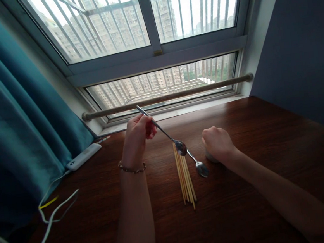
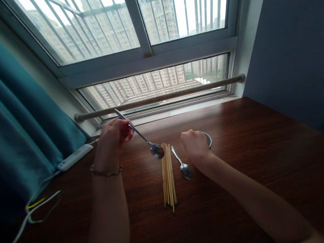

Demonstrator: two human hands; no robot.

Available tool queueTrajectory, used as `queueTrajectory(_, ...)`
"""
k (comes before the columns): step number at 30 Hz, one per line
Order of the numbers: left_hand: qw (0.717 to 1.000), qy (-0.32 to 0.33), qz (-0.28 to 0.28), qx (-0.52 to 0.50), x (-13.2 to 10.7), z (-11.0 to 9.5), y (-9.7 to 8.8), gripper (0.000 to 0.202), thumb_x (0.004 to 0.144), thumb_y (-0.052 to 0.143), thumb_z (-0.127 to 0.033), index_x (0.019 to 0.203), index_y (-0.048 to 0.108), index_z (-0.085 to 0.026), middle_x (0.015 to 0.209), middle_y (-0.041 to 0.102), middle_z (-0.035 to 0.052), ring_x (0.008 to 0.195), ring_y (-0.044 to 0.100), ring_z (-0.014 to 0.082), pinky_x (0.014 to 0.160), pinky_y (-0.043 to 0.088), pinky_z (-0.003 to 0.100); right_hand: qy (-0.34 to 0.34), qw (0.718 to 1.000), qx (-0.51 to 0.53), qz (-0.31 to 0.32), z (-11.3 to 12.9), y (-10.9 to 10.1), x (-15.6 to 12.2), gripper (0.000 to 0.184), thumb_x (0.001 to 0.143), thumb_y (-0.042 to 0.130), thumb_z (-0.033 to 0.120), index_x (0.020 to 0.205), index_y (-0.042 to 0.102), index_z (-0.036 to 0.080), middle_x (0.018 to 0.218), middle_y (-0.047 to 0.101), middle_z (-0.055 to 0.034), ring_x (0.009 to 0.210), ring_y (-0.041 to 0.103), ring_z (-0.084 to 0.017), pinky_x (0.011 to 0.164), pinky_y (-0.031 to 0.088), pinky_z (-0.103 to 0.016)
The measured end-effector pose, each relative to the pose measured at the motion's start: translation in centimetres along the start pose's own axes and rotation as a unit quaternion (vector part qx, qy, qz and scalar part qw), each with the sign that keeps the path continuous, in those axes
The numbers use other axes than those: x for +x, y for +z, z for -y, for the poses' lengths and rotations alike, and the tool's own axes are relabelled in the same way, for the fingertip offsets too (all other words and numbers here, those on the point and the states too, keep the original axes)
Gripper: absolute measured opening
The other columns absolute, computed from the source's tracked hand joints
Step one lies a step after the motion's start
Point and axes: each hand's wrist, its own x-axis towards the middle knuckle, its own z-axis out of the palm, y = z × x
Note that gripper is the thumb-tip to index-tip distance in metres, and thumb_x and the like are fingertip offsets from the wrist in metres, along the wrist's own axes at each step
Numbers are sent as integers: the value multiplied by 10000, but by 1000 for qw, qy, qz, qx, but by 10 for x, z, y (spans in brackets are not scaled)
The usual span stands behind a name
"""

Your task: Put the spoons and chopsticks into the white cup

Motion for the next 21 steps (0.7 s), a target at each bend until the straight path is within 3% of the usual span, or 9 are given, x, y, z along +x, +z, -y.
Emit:
queueTrajectory(10, 1000, 5, -20, -14, 2, 2, -3, 182, 690, 494, -222, 523, 464, -158, 406, 475, -10, 295, 382, 66, 269, 227, 167, 8, 1000, 9, -18, -8, 9, 6, 248, 831, 492, 299, 781, 662, 125, 790, 633, -134, 746, 627, -266, 610, 472, -299)
queueTrajectory(13, 999, 13, -31, -20, 2, 1, -5, 216, 710, 506, -255, 521, 456, -161, 392, 470, -14, 280, 366, 71, 259, 209, 176, 15, 999, 9, -49, -5, 3, 0, 312, 856, 451, 336, 752, 648, 118, 759, 625, -132, 720, 622, -254, 598, 457, -286)
queueTrajectory(15, 999, 22, -38, -20, 3, 0, -8, 227, 718, 516, -273, 529, 459, -160, 388, 464, -20, 277, 359, 70, 259, 211, 177, -17, 996, 28, -79, 4, 5, -6, 320, 882, 398, 301, 752, 628, 121, 765, 619, -116, 716, 616, -222, 618, 450, -270)
queueTrajectory(17, 998, 30, -50, -22, 3, -1, -12, 222, 717, 523, -274, 538, 463, -157, 390, 461, -25, 280, 356, 64, 260, 209, 173, -86, 992, 59, -77, 18, 17, -10, 295, 888, 374, 248, 767, 614, 125, 779, 613, -101, 715, 607, -190, 636, 446, -250)
queueTrajectory(19, 996, 37, -66, -37, 3, -3, -14, 206, 713, 519, -267, 548, 469, -153, 403, 460, -27, 295, 362, 56, 266, 208, 166, -152, 986, 70, -21, 33, 40, -12, 235, 862, 400, 172, 788, 615, 115, 792, 605, -106, 717, 598, -180, 627, 446, -235)
queueTrajectory(21, 994, 40, -79, -64, 1, -5, -13, 201, 709, 511, -263, 550, 464, -148, 419, 461, -28, 312, 362, 47, 276, 207, 158, -158, 986, 59, 20, 45, 68, -11, 192, 793, 437, 64, 857, 617, 88, 834, 590, -129, 740, 585, -184, 622, 451, -231)
